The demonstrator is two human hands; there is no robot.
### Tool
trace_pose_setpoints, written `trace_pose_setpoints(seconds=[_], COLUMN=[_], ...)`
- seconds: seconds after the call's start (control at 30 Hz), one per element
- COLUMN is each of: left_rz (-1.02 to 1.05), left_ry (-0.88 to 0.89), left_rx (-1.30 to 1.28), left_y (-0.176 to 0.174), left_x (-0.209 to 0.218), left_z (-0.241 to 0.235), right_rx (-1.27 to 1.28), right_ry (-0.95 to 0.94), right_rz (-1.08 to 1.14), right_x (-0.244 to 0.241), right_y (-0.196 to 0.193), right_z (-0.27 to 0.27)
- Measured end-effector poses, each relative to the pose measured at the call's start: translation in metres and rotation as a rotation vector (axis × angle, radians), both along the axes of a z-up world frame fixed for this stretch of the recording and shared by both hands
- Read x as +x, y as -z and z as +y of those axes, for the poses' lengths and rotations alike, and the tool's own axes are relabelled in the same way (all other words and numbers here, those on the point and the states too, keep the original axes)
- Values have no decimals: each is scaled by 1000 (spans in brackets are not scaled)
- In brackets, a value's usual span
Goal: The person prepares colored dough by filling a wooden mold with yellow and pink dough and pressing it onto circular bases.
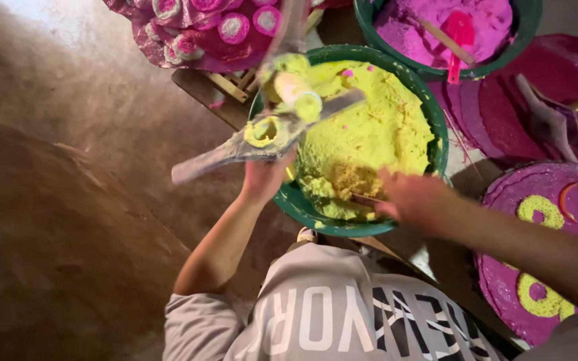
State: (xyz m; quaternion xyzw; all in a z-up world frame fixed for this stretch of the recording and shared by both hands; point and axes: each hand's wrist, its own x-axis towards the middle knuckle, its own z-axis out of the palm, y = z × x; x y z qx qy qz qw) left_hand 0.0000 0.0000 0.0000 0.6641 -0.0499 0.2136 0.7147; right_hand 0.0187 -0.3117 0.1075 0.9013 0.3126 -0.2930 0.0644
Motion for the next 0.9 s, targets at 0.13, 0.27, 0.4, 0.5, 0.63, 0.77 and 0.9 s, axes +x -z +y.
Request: trace_pose_setpoints(seconds=[0.13, 0.27, 0.4, 0.5, 0.63, 0.77, 0.9], left_rz=[85, -234, -121, -82, -6, -115, 483], left_ry=[-149, -677, -392, -151, -72, 170, 666], left_rx=[27, 1069, 906, 853, 1172, 912, -329], left_y=[-56, -85, -89, -97, -106, -72, -32], left_x=[10, 31, 31, 32, 27, 31, 15], left_z=[16, 41, 42, 23, -5, -12, -7], right_rx=[48, 163, 421, 379, 203, -122, 151], right_ry=[-112, 114, 223, 144, -98, -674, -786], right_rz=[-13, 155, 73, -90, -289, -757, -880], right_x=[-12, 7, 18, 27, 38, -5, -12], right_y=[24, -53, -140, -157, -133, -106, -112], right_z=[2, 8, 8, 23, 69, 93, 75])
